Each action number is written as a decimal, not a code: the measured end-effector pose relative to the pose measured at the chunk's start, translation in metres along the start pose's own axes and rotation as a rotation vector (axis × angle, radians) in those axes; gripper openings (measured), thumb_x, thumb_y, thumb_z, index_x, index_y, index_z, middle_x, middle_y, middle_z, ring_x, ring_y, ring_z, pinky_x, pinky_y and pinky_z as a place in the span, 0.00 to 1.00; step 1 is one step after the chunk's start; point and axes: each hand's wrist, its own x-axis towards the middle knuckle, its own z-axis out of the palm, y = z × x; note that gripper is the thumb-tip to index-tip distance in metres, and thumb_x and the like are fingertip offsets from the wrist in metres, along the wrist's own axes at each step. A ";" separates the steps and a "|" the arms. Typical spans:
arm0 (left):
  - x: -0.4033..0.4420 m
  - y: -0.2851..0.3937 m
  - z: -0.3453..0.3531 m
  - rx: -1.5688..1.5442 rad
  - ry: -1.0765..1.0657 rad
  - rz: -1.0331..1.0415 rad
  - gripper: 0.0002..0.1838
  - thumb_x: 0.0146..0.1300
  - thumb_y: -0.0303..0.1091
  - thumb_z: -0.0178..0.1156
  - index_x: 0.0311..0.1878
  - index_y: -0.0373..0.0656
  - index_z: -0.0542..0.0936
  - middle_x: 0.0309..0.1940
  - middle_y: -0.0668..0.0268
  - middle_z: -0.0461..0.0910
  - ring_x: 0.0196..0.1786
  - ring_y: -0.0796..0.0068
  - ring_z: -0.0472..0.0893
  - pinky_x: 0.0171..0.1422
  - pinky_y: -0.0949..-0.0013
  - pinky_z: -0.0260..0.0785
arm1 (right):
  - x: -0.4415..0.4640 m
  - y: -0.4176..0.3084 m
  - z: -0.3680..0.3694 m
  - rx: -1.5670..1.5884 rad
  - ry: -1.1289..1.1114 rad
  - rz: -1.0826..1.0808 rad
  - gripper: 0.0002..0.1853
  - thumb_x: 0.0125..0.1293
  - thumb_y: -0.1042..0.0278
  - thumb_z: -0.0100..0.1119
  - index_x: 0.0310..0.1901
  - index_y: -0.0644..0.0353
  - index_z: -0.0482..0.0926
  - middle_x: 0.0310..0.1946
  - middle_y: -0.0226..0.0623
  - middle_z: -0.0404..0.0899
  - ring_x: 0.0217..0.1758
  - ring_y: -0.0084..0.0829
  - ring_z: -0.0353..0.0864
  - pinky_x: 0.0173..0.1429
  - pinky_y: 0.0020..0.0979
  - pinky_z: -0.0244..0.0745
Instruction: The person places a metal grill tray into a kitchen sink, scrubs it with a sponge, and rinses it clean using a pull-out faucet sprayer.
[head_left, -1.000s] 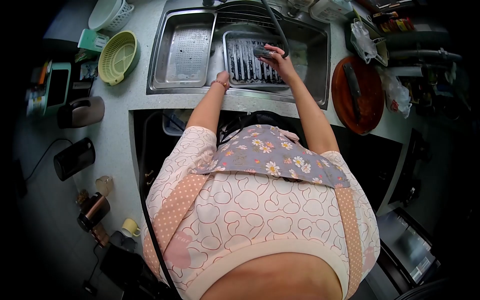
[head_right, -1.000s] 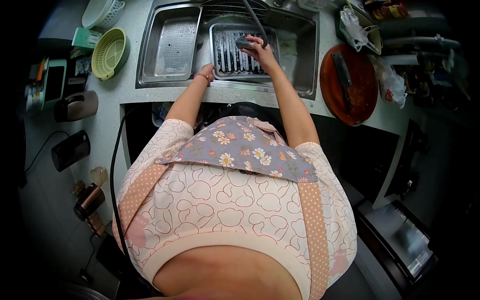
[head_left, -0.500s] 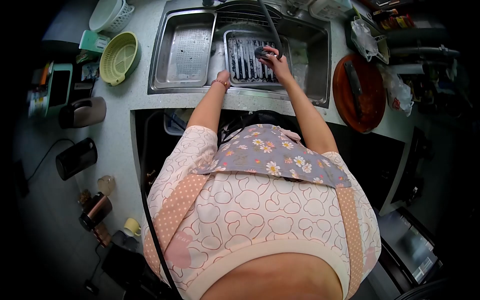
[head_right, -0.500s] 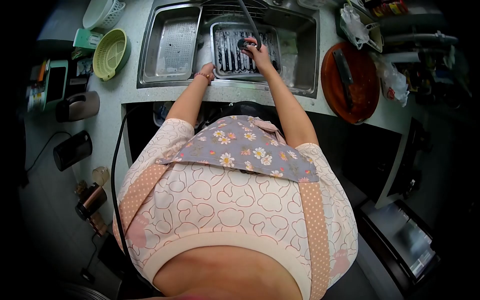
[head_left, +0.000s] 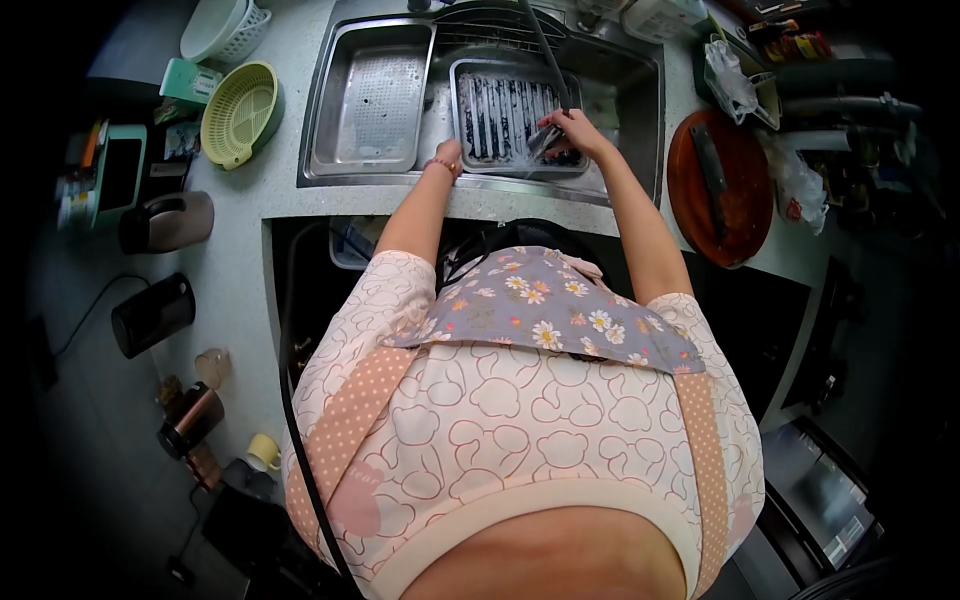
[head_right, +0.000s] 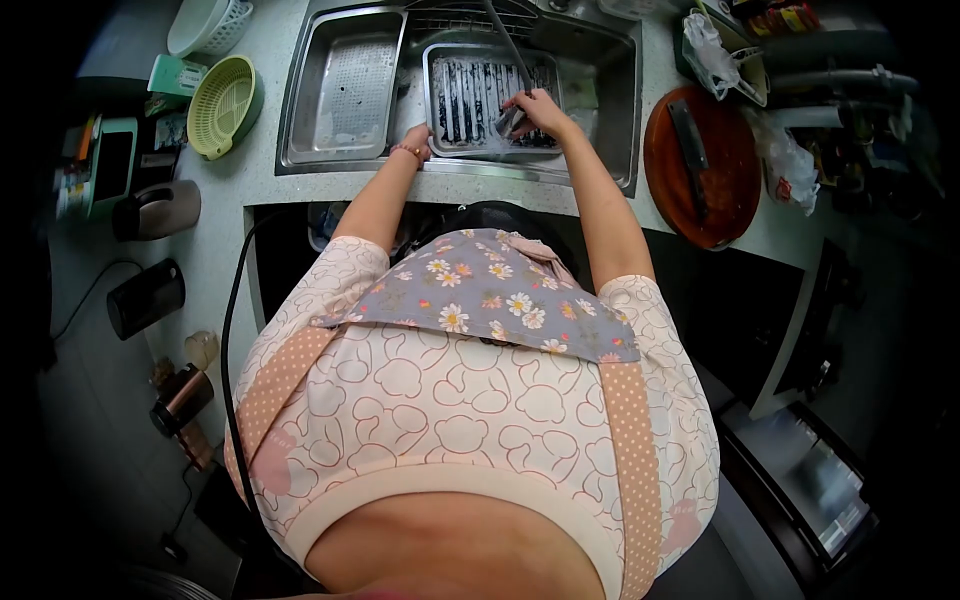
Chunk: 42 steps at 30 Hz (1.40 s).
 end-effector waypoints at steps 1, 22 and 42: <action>0.016 -0.005 -0.005 0.041 -0.022 0.043 0.10 0.55 0.32 0.46 0.37 0.42 0.75 0.27 0.62 0.75 0.27 0.68 0.74 0.35 0.67 0.68 | 0.004 0.010 -0.001 0.018 0.050 -0.114 0.12 0.65 0.72 0.44 0.43 0.67 0.76 0.43 0.39 0.75 0.43 0.27 0.76 0.39 0.27 0.80; -0.071 0.013 0.021 0.211 0.205 0.008 0.17 0.61 0.41 0.44 0.50 0.50 0.74 0.48 0.63 0.75 0.49 0.67 0.73 0.55 0.62 0.59 | 0.027 0.016 -0.034 -0.199 0.330 -0.522 0.12 0.64 0.67 0.46 0.39 0.63 0.77 0.28 0.31 0.73 0.30 0.23 0.73 0.34 0.26 0.77; -0.067 0.015 0.020 0.111 0.145 -0.033 0.16 0.62 0.43 0.45 0.48 0.49 0.75 0.44 0.60 0.75 0.44 0.66 0.72 0.53 0.62 0.57 | 0.038 0.015 -0.041 -0.187 0.426 -0.535 0.11 0.62 0.70 0.48 0.42 0.62 0.77 0.29 0.29 0.73 0.31 0.20 0.71 0.35 0.24 0.71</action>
